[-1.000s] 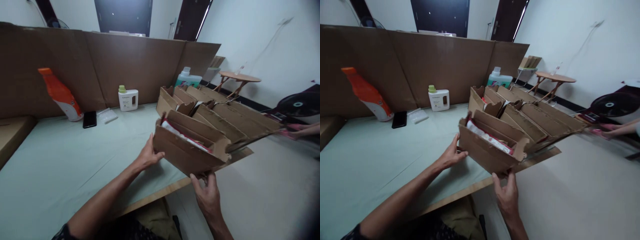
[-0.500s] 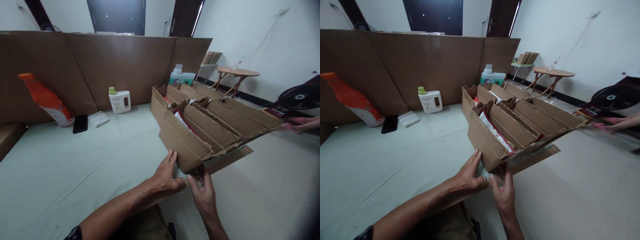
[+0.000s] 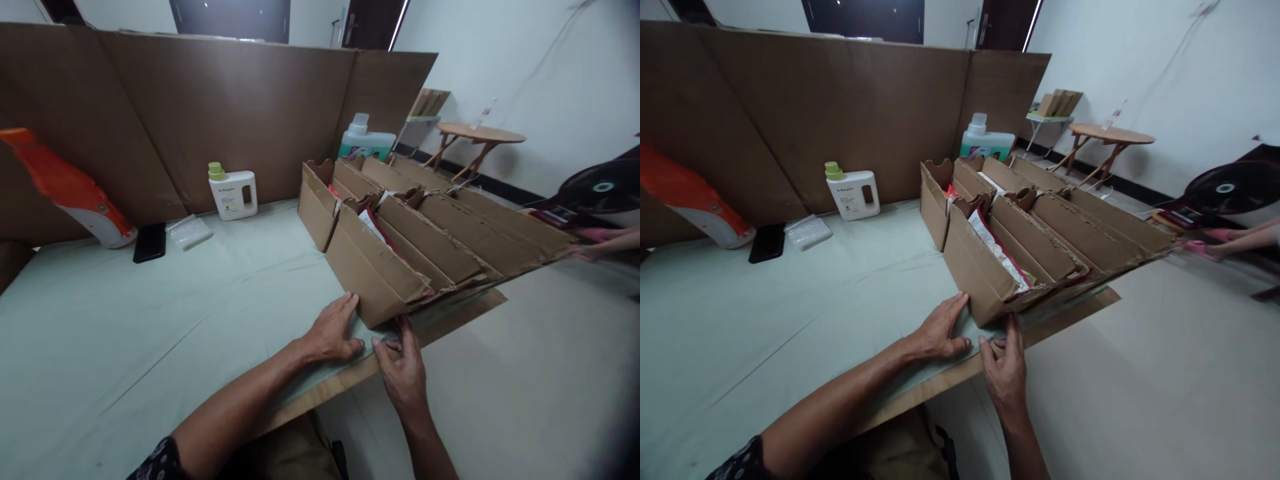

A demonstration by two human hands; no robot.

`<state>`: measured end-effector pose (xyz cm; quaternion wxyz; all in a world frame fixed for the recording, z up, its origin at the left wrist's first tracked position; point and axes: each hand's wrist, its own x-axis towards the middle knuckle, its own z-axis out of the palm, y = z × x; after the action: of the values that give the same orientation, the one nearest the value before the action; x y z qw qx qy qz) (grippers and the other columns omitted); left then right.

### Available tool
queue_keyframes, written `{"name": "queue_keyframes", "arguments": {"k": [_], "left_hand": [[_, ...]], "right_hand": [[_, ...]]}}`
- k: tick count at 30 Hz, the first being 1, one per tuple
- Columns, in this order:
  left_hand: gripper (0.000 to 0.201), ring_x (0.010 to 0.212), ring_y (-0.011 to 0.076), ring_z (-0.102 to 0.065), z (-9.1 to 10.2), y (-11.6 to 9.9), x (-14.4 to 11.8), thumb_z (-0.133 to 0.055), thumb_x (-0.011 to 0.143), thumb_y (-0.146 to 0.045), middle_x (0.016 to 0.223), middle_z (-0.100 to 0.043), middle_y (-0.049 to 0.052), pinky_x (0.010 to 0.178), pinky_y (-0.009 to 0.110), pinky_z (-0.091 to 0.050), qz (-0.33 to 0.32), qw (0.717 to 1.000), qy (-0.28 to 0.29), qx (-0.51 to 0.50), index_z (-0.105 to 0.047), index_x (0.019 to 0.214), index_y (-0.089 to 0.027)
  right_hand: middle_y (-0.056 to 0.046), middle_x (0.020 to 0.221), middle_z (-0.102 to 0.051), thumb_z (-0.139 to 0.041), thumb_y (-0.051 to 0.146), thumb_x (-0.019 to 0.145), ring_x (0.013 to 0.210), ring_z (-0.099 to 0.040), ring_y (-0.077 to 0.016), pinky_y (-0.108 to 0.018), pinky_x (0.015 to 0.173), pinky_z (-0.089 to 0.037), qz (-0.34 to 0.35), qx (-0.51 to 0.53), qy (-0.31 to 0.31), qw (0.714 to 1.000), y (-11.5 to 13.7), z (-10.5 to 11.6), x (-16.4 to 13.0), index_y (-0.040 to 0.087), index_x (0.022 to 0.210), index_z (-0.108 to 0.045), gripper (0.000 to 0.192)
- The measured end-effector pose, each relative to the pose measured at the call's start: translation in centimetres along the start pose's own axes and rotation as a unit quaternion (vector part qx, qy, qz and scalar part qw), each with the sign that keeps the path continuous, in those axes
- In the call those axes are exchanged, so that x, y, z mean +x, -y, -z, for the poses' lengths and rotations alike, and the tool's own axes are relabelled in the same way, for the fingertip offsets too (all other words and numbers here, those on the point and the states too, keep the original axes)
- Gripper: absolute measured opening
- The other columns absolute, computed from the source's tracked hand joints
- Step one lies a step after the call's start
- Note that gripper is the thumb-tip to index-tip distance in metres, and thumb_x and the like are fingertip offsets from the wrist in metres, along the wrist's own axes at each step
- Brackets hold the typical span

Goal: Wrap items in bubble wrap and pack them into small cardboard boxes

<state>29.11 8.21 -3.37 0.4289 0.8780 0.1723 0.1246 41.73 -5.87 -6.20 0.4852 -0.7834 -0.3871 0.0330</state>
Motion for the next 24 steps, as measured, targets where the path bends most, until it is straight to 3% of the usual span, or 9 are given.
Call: {"name": "queue_keyframes", "arguments": {"k": [5, 8, 11, 14, 17, 20, 24], "left_hand": [[0.083, 0.155, 0.0366, -0.022, -1.3, -2.0, -3.8, -0.058, 0.09, -0.047, 0.165, -0.027, 0.025, 0.127, 0.057, -0.013, -0.059, 0.982, 0.042, 0.172, -0.03, 0.156, -0.006], [0.084, 0.156, 0.0373, -0.018, -2.5, -3.1, -6.7, -0.058, 0.092, -0.052, 0.166, -0.024, 0.025, 0.127, 0.057, -0.011, -0.089, 0.966, 0.068, 0.235, -0.03, 0.156, -0.006], [0.086, 0.155, 0.038, -0.021, -3.6, -3.6, -9.3, -0.061, 0.09, -0.051, 0.165, -0.027, 0.026, 0.127, 0.055, -0.013, -0.094, 0.967, 0.049, 0.23, -0.031, 0.155, -0.004], [0.079, 0.152, 0.0347, -0.031, -3.7, -2.9, -11.9, -0.063, 0.089, -0.05, 0.161, -0.037, 0.022, 0.126, 0.051, -0.023, -0.076, 0.984, -0.008, 0.163, -0.039, 0.152, -0.009], [0.064, 0.149, 0.0326, -0.038, -1.8, -1.1, -14.9, -0.062, 0.09, -0.044, 0.156, -0.046, 0.019, 0.121, 0.05, -0.034, -0.002, 0.985, -0.126, 0.117, -0.051, 0.145, -0.014], [0.052, 0.147, 0.0355, -0.04, 1.6, 1.0, -18.1, -0.062, 0.089, -0.034, 0.15, -0.053, 0.021, 0.121, 0.053, -0.034, 0.114, 0.952, -0.233, 0.163, -0.06, 0.135, -0.012], [0.042, 0.146, 0.0373, -0.041, 4.9, 2.6, -21.2, -0.06, 0.091, -0.031, 0.148, -0.055, 0.02, 0.12, 0.054, -0.033, 0.201, 0.907, -0.258, 0.266, -0.063, 0.129, -0.013]], "right_hand": [[-0.016, 0.127, -0.064, -0.061, 0.041, 0.089, 0.089, -0.065, -0.0205, -0.038, 0.08, -0.058, 0.047, 0.015, -0.051, 0.997, -1.4, -0.7, -0.6, 0.018, 0.132, -0.062, 0.049], [-0.014, 0.115, -0.069, -0.059, 0.034, 0.09, 0.099, -0.066, -0.0237, -0.041, 0.087, -0.057, 0.113, -0.003, -0.078, 0.991, -1.9, -1.0, -0.8, 0.018, 0.113, -0.07, 0.03], [-0.01, 0.099, -0.073, -0.055, 0.026, 0.092, 0.096, -0.068, -0.0236, -0.043, 0.089, -0.056, 0.208, -0.03, -0.081, 0.974, -1.9, -1.3, -0.6, 0.02, 0.098, -0.072, 0.019], [-0.007, 0.09, -0.075, -0.053, 0.023, 0.092, 0.094, -0.068, -0.0239, -0.045, 0.092, -0.054, 0.262, -0.036, -0.069, 0.962, -1.9, -1.8, -0.5, 0.021, 0.09, -0.071, 0.019], [-0.008, 0.092, -0.076, -0.051, 0.021, 0.092, 0.098, -0.067, -0.0254, -0.047, 0.095, -0.052, 0.282, -0.034, -0.061, 0.957, -2.0, -2.2, -0.5, 0.021, 0.089, -0.071, 0.02], [-0.009, 0.092, -0.076, -0.049, 0.021, 0.091, 0.098, -0.066, -0.0263, -0.048, 0.096, -0.051, 0.294, -0.028, -0.063, 0.953, -2.1, -2.4, -0.5, 0.021, 0.088, -0.071, 0.022], [-0.009, 0.09, -0.076, -0.047, 0.021, 0.09, 0.097, -0.066, -0.0267, -0.049, 0.096, -0.051, 0.3, -0.025, -0.077, 0.95, -2.1, -2.8, -0.4, 0.021, 0.085, -0.07, 0.024]]}}
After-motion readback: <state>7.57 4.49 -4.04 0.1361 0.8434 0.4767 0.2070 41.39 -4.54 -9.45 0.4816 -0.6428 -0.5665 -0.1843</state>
